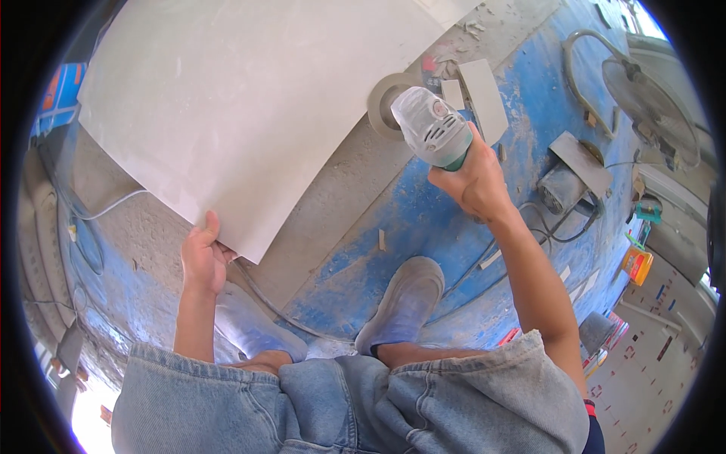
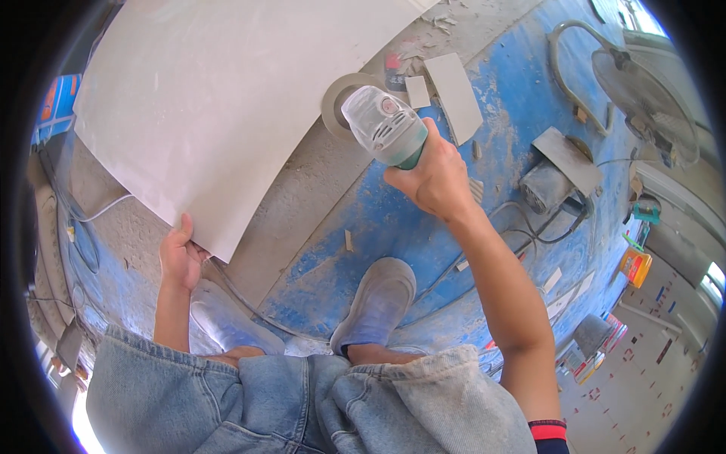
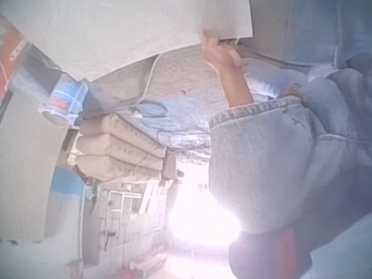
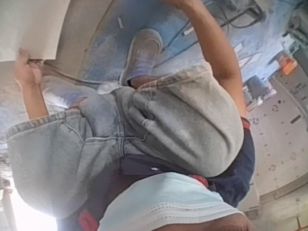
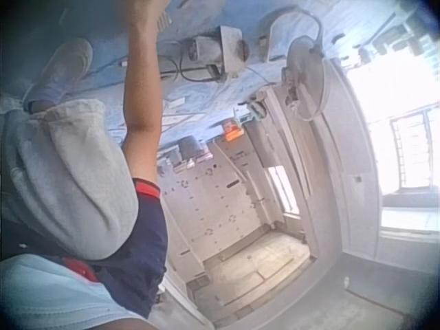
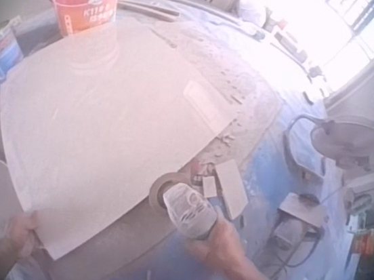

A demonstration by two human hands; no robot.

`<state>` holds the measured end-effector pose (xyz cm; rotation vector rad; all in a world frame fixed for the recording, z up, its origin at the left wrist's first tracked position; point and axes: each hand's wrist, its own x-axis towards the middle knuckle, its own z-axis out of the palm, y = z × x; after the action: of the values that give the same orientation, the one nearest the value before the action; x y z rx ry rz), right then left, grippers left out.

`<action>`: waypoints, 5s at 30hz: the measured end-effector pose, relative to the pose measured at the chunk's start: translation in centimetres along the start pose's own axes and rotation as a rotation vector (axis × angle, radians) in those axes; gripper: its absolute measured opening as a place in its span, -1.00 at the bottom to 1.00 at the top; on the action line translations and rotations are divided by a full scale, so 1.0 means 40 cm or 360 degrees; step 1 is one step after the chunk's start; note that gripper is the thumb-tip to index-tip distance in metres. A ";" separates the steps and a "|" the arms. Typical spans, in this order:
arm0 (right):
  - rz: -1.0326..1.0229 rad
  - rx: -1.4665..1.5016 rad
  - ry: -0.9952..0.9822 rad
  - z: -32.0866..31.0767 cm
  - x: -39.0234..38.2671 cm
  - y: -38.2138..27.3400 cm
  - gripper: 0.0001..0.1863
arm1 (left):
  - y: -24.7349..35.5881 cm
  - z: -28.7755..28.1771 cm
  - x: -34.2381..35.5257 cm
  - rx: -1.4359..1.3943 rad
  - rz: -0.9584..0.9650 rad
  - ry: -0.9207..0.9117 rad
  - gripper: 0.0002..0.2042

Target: The person marks a tile near a wall opening, carries it to a work area, and uses a handheld power cutter to trim a rectangular section from the corner.

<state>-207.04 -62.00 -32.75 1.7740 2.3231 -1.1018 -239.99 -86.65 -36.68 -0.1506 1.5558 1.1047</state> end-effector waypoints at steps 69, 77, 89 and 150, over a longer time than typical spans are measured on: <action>-0.0079 -0.0053 -0.0135 -0.066 0.039 0.019 -0.41 | 0.526 0.380 0.281 0.3175 0.1663 0.0065 -0.16; -0.0074 -0.0065 -0.0110 -0.088 0.074 0.058 -0.40 | 0.552 0.504 0.353 0.3353 0.1569 0.0297 0.05; -0.0048 -0.0001 -0.0146 -0.100 0.085 0.052 -0.42 | 0.579 0.549 0.354 0.3438 0.1364 0.0380 0.04; -0.0050 0.0208 0.0135 -0.220 0.251 0.135 -0.35 | 0.579 0.581 0.309 0.3291 0.1352 0.0328 0.01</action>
<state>-202.58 -48.30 -33.06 1.8694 2.3858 -1.2330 -242.23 -52.03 -31.57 1.8996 2.2316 -0.4643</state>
